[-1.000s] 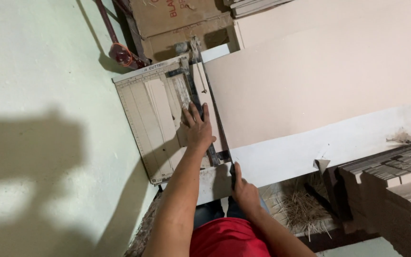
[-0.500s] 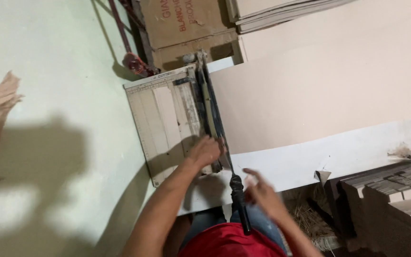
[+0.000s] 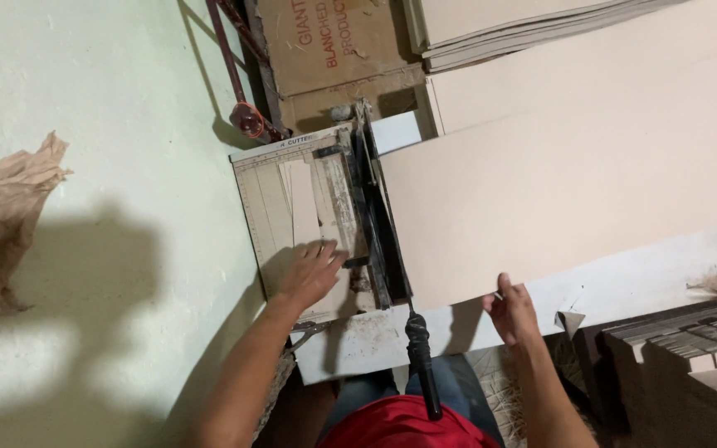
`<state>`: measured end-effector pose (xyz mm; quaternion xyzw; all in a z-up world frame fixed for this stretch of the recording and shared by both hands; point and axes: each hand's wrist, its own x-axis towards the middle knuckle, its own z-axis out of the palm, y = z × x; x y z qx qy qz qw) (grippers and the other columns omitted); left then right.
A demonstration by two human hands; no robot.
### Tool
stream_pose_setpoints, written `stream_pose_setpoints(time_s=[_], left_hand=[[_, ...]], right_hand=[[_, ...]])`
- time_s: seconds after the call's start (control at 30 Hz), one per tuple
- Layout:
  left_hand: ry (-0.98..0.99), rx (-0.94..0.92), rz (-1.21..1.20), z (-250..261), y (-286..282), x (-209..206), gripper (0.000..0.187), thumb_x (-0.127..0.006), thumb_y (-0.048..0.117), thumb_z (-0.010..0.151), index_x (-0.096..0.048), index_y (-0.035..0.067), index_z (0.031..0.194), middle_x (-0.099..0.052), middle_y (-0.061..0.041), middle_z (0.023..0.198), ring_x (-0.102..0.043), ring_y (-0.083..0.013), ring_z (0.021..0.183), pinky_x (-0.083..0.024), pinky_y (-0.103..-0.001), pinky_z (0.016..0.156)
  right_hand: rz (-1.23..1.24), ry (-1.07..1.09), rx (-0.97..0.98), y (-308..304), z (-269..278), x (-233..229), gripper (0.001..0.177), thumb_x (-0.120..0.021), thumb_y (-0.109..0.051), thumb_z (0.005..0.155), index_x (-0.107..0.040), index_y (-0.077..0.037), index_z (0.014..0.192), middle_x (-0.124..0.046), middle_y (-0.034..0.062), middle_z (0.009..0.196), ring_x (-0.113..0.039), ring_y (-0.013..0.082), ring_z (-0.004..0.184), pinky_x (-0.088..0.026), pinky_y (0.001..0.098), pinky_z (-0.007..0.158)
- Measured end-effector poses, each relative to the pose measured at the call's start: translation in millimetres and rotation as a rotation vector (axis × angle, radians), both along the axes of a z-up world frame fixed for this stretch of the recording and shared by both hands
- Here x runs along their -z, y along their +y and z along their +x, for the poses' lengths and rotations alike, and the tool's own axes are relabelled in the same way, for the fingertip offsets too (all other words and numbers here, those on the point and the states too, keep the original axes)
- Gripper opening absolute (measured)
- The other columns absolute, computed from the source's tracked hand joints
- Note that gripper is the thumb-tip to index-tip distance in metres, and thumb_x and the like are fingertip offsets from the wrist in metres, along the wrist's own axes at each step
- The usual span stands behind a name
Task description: The person uses a manual paper cutter to trim large sheets of paper into smaller strips. They repeatedly position each sheet, pull the cutter lever, remove the cut pieces, and stack them on the table. The person also gathers and restacks the cut strips before continuing with additional sheets.
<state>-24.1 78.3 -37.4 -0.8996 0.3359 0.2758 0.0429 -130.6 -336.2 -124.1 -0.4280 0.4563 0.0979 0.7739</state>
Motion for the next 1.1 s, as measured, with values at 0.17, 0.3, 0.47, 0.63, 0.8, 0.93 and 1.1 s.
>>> stream_pose_setpoints(time_s=[0.17, 0.3, 0.47, 0.63, 0.8, 0.93, 1.1], left_hand=[[0.146, -0.573, -0.221, 26, -59, -28, 0.073, -0.067, 0.032, 0.1, -0.03, 0.017, 0.161, -0.029, -0.025, 0.158, -0.025, -0.0481, 0.148, -0.033, -0.061, 0.113], [0.269, -0.65, -0.17, 38, -92, -17, 0.095, -0.069, 0.047, 0.096, -0.011, 0.018, 0.166, -0.007, -0.029, 0.167, -0.003, -0.051, 0.154, -0.007, -0.069, 0.121], [0.265, -0.699, 0.061, 46, -122, -6, 0.111, -0.078, 0.045, 0.088, -0.006, 0.012, 0.166, 0.005, -0.032, 0.167, 0.004, -0.0539, 0.153, -0.006, -0.073, 0.118], [0.232, -0.695, 0.097, 39, -126, 25, 0.112, -0.079, 0.035, 0.086, -0.003, 0.011, 0.166, 0.007, -0.032, 0.167, 0.003, -0.0551, 0.153, -0.012, -0.076, 0.115], [0.183, -0.619, 0.269, 39, -127, 62, 0.133, -0.083, 0.056, 0.078, 0.009, 0.016, 0.165, 0.013, -0.024, 0.168, 0.004, -0.0515, 0.153, -0.018, -0.073, 0.117], [0.229, -0.644, 0.237, 47, -127, 41, 0.123, -0.082, 0.043, 0.083, 0.006, 0.016, 0.165, 0.012, -0.026, 0.168, 0.006, -0.0518, 0.153, -0.012, -0.073, 0.118], [0.272, -0.668, 0.211, 45, -124, 40, 0.121, -0.081, 0.039, 0.087, 0.009, 0.016, 0.165, 0.014, -0.025, 0.169, 0.007, -0.0514, 0.153, -0.011, -0.071, 0.119]], right_hand=[[-0.071, 0.096, -0.215, 41, 17, -25, 0.03, -0.065, -0.019, 0.103, -0.045, 0.002, 0.1, -0.065, 0.0158, 0.091, -0.075, 0.0339, 0.088, -0.065, 0.0456, 0.082], [-0.146, 0.137, -0.301, 53, 37, -42, 0.035, -0.065, -0.026, 0.105, -0.054, 0.007, 0.109, -0.068, 0.0213, 0.103, -0.071, 0.0388, 0.103, -0.058, 0.0577, 0.096], [-0.192, 0.174, -0.365, 50, 37, -23, 0.041, -0.068, -0.033, 0.103, -0.061, 0.006, 0.11, -0.072, 0.0212, 0.111, -0.071, 0.0364, 0.107, -0.056, 0.0565, 0.098], [-0.505, 0.3, -0.888, 63, 38, -42, 0.055, -0.051, -0.054, 0.104, -0.067, -0.004, 0.121, -0.075, 0.0168, 0.086, -0.076, 0.0275, 0.072, -0.063, 0.0437, 0.072], [-0.815, 0.109, -1.492, 145, 23, -217, 0.084, -0.026, -0.071, 0.09, -0.017, -0.025, 0.16, -0.049, -0.007, 0.043, -0.048, 0.0115, 0.035, -0.044, 0.0235, 0.035], [-1.006, 0.082, -1.643, 154, -37, -146, 0.093, -0.055, -0.051, 0.094, -0.002, -0.018, 0.163, -0.067, 0.0078, 0.061, -0.061, 0.0295, 0.046, -0.049, 0.0404, 0.044], [-1.186, -0.05, -1.506, 137, -91, 6, 0.093, -0.065, -0.024, 0.092, -0.008, -0.017, 0.165, -0.07, 0.017, 0.088, -0.068, 0.04, 0.059, -0.053, 0.0535, 0.051]])
